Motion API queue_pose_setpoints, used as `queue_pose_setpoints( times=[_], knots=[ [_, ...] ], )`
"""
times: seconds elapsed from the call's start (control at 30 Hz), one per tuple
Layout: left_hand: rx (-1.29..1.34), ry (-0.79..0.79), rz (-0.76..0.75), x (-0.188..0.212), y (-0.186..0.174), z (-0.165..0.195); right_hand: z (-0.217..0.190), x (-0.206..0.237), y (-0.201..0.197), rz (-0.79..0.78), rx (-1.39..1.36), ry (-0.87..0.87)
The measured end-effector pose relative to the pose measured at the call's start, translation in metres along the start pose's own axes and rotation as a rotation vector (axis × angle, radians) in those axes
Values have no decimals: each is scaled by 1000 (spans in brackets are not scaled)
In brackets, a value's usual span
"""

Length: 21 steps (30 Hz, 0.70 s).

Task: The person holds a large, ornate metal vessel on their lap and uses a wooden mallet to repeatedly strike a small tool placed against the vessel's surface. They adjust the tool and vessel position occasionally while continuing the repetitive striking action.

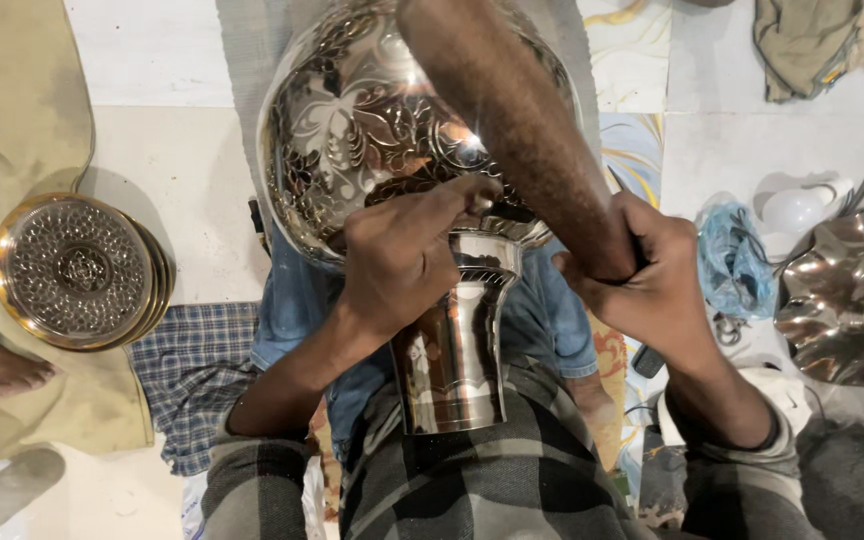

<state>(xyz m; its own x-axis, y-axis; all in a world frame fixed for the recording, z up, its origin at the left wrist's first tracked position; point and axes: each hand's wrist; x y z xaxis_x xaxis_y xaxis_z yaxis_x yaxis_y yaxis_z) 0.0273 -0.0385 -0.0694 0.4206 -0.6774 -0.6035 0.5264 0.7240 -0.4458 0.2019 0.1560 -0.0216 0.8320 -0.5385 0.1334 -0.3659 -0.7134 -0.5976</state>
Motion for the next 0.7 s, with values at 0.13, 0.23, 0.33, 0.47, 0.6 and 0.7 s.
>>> queue_pose_setpoints(
  times=[0.13, 0.23, 0.33, 0.47, 0.6, 0.7],
  knots=[
    [-137, 88, -39, 4, -2, -3, 9, 3, -2, -1, -50, -29],
    [-116, 85, -45, 6, -2, -4, -7, 1, -11, 34, -51, -95],
    [-108, 109, -32, 8, -3, -3, -25, 1, -28, 63, 96, -94],
    [-162, 96, -30, 16, -5, 0, -37, 0, -53, 35, 760, -367],
    [-198, -10, -72, 26, -6, 0, -47, -6, -60, -89, 557, -160],
    [-153, -21, -63, 24, -2, -7, -55, -6, -57, -181, 942, -114]
  ],
)
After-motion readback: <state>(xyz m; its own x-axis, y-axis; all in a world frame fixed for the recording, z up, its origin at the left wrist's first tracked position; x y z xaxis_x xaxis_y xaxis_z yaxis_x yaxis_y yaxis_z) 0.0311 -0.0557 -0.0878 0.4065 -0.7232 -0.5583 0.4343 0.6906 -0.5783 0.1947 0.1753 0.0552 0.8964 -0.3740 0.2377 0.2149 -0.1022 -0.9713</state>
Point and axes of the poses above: each hand's wrist, its own x-axis away from the middle knuckle, its own y-axis out of the palm, z = x × y, and after that the axes turned 9 degrees about y, right-handed
